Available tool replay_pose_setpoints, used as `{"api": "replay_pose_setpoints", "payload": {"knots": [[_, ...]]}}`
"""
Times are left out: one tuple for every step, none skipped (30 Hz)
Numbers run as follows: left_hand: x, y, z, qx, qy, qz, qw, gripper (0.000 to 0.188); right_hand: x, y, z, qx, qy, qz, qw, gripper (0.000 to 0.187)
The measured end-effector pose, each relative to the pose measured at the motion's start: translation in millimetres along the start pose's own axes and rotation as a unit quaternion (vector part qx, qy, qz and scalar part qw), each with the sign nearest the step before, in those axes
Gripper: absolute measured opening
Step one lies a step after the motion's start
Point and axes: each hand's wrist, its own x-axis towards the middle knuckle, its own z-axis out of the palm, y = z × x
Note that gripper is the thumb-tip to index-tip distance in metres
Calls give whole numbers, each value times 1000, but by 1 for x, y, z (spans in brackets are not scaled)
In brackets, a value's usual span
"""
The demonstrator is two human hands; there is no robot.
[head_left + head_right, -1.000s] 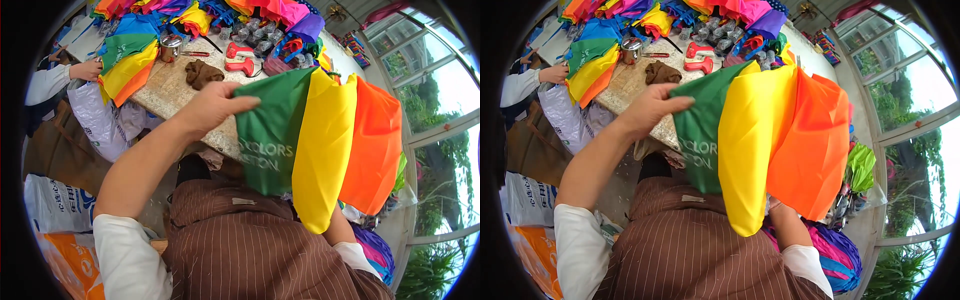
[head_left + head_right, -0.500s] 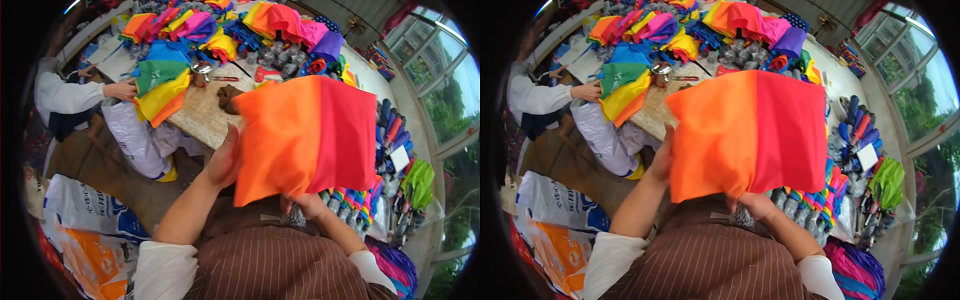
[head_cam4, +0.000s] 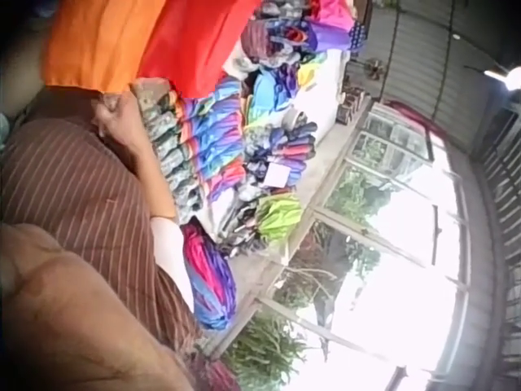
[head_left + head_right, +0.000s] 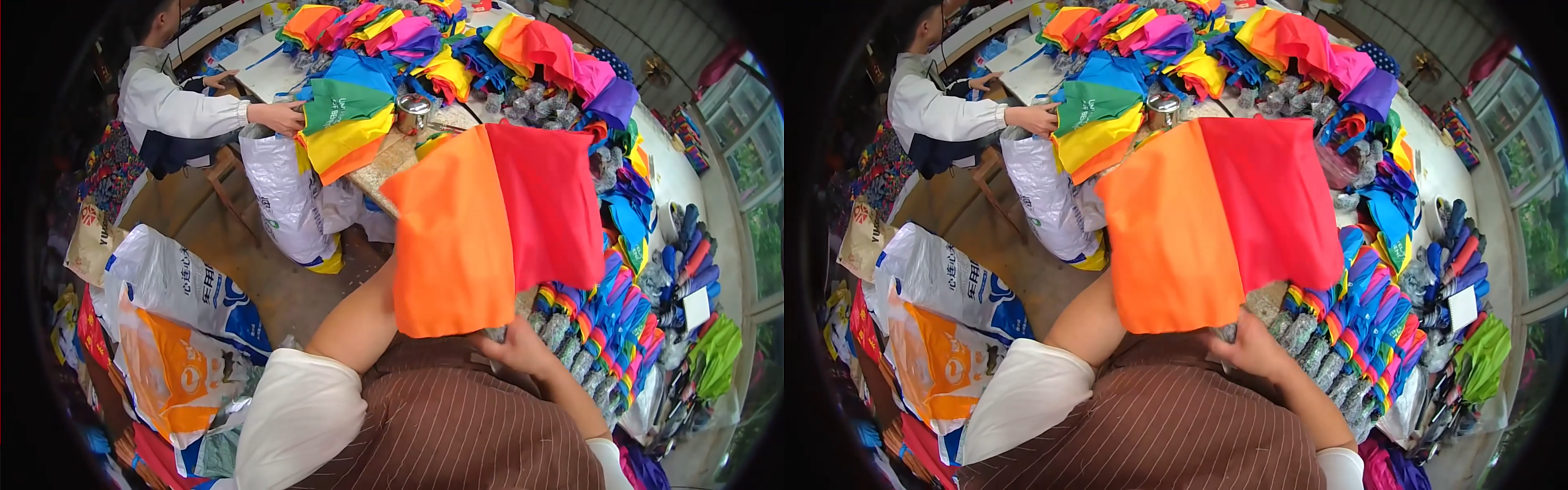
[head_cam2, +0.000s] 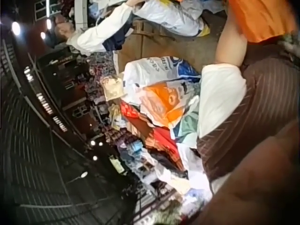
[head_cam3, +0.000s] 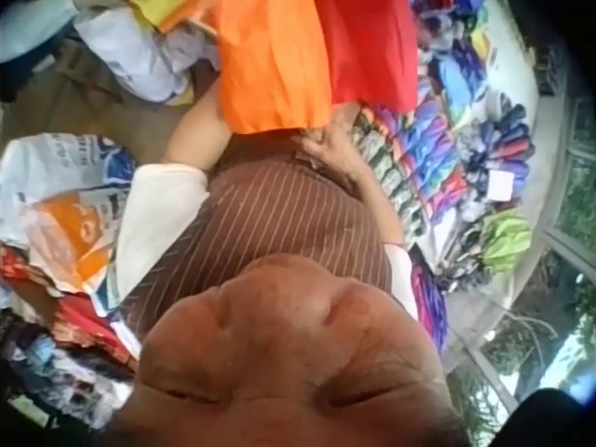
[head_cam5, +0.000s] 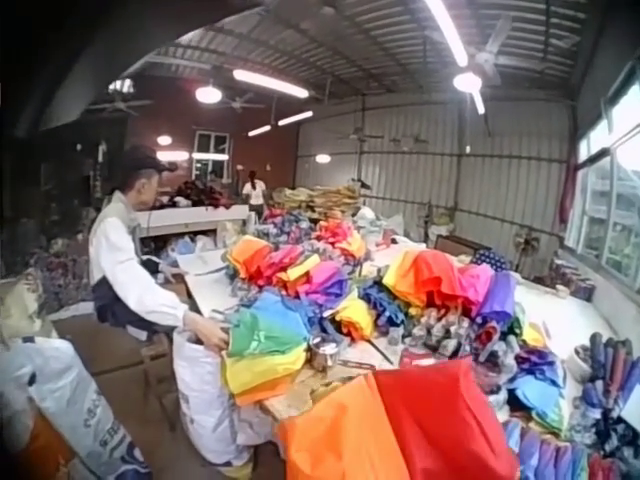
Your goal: Folding rainbow umbrellas and inserting them into plastic sleeves.
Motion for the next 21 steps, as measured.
{"api": "replay_pose_setpoints", "payload": {"knots": [[2, -1, -3, -5, 10, -8, 1000, 46, -3, -17, -14, 283, -98, 192, 934, 39], [3, -2, -2, -10, 19, -18, 1000, 46, -11, -32, -30, 531, -181, 359, 746, 34], [3, -2, 0, -15, 29, -29, 999, 46, -23, -22, -27, 684, -179, 304, 638, 33], [1, -13, -4, -30, -153, 81, 984, 48, -29, -29, -25, 592, -93, 347, 721, 34], [5, -11, -7, -31, -151, 76, 985, 48, -33, -33, -25, 486, -6, 382, 786, 35], [10, -2, -8, -6, -159, 71, 985, 50, -23, -13, -28, 392, -73, 312, 862, 34], [12, 3, -9, 19, -168, 66, 983, 52, -21, -8, -30, 115, -23, 258, 959, 34], [11, 7, -8, 19, -146, 96, 984, 55, -13, -7, -31, -173, 28, 182, 968, 34], [8, 11, -1, 17, -147, 89, 985, 55, -10, -11, -33, -178, 49, 174, 967, 34], [1, 16, 9, -18, -130, 116, 984, 58, -4, -25, -44, 24, -78, 235, 969, 37], [-2, 18, 18, -53, -117, 140, 982, 60, -2, -38, -53, 225, -194, 281, 913, 39], [-3, 18, 21, -41, -131, 157, 978, 62, -9, -17, -53, 390, -285, 262, 836, 39], [-4, 19, 26, 3, -114, 171, 979, 59, -15, -11, -52, 434, -270, 249, 822, 39], [-6, 20, 31, 49, -93, 187, 977, 57, -21, -3, -50, 479, -259, 233, 805, 40], [-5, 22, 37, 36, -80, 174, 981, 49, -20, 11, -52, 391, -282, 254, 839, 44], [-4, 22, 44, 37, -81, 167, 982, 49, -24, 15, -55, 170, -172, 198, 950, 41], [-2, 22, 48, 133, -37, 203, 969, 47, -23, 10, -62, -65, -51, 131, 988, 39], [-2, 21, 48, 228, 8, 235, 945, 44, -10, -14, -65, -164, 119, 114, 973, 32], [-1, 20, 32, 347, 57, 276, 894, 49, -14, -9, -69, -78, 235, 158, 956, 23], [1, 18, 37, 449, 36, 323, 832, 53, -13, -16, -77, -77, 243, 139, 957, 24], [-4, 11, 42, 544, 16, 364, 756, 56, -11, -30, -84, -73, 249, 122, 958, 27]]}}
